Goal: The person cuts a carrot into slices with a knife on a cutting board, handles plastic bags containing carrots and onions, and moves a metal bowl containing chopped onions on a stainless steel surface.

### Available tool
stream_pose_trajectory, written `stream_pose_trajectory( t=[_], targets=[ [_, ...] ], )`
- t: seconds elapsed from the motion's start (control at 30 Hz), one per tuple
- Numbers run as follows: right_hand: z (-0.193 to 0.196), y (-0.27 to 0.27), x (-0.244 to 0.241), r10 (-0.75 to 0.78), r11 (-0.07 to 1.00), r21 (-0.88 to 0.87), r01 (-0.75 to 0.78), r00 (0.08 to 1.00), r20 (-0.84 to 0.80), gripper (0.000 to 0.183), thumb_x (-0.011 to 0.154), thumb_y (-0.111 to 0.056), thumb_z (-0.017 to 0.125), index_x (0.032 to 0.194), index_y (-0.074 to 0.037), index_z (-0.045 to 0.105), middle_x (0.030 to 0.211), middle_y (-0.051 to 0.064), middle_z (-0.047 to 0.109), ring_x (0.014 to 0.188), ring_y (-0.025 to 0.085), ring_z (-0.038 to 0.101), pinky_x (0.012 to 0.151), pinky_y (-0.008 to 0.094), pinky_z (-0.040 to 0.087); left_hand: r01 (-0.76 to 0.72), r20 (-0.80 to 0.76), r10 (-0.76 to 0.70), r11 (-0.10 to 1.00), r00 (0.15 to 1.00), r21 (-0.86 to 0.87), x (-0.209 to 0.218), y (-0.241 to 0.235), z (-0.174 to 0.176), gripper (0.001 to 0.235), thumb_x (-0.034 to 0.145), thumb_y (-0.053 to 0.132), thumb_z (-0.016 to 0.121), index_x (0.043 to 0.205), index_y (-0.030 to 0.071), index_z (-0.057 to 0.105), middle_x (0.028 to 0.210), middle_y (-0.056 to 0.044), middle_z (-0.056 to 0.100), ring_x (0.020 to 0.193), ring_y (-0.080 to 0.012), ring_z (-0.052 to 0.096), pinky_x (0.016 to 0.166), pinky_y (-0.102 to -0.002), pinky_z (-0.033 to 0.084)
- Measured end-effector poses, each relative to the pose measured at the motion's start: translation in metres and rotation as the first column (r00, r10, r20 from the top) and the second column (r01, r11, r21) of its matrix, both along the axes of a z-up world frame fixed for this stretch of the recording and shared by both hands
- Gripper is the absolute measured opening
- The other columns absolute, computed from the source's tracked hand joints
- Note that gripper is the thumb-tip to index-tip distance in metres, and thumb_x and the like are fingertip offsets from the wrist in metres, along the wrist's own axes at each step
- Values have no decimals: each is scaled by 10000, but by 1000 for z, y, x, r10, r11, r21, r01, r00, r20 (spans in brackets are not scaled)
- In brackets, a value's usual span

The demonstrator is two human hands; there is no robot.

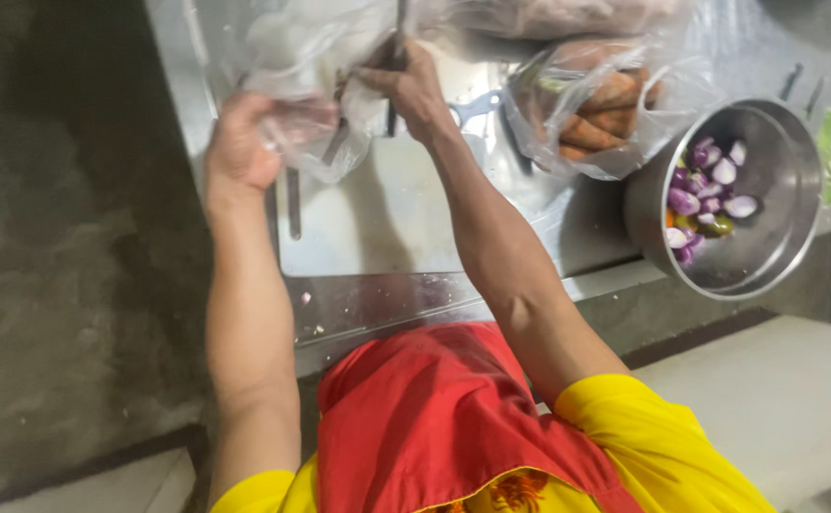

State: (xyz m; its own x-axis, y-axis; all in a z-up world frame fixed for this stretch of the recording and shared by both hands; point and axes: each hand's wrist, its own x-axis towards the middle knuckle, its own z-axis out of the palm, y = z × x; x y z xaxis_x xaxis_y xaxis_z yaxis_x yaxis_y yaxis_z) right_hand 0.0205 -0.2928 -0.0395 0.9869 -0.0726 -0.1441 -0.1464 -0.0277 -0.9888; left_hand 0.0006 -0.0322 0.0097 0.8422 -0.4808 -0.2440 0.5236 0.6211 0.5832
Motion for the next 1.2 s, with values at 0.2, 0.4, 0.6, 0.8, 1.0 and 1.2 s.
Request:
stream_pose_trajectory(
  t=[0.2,0.4,0.6,0.8,1.0,1.2],
  targets=[
    [-7,-55,13,131,871,485,-80,989,-72,189,863,31,738,957,-66,606,866,36,620,784,195,613,680,369,546,-138,-79,120,943,990,-303,29,85,-125,190,981,153,550,954,-18,629,856,-151,687,720,-297,703,749,-478,592],
    [-19,-94,5,-43,876,458,154,969,-243,131,860,-38,698,970,-73,637,888,19,606,807,160,590,654,346,546,-345,-66,359,925,931,159,16,69,-131,243,974,119,729,1183,16,661,975,-87,685,806,-198,655,681,-337,501],
    [33,-85,-42,-61,986,134,99,962,-266,136,839,-5,712,961,-59,684,914,9,666,839,131,645,626,303,548,-838,826,164,11,539,545,-55,5,-22,384,953,13,706,1314,-29,581,1215,-192,635,1156,-324,629,1021,-426,506],
    [41,-41,-88,-126,955,-263,137,990,58,235,788,60,625,1009,2,679,839,75,667,777,173,625,705,319,524,-652,761,-377,395,527,647,-40,-58,-29,192,960,19,611,1108,-19,728,1090,-210,724,1079,-412,661,963,-460,523],
    [2,-10,-66,-37,976,-217,29,999,-32,185,822,-1,669,1002,20,707,806,116,654,779,211,602,753,364,515,-253,326,-284,264,902,931,68,-63,-54,379,924,58,574,1292,73,660,911,-235,732,747,-351,724,682,-424,581],
    [-24,-23,-113,-110,971,-217,104,994,-18,315,761,-58,690,1073,-26,668,854,51,745,788,167,687,732,322,552,-374,439,-255,266,861,888,15,-57,-32,400,1053,140,614,1419,-22,628,1202,-171,781,969,-201,783,843,-320,608]
  ],
)
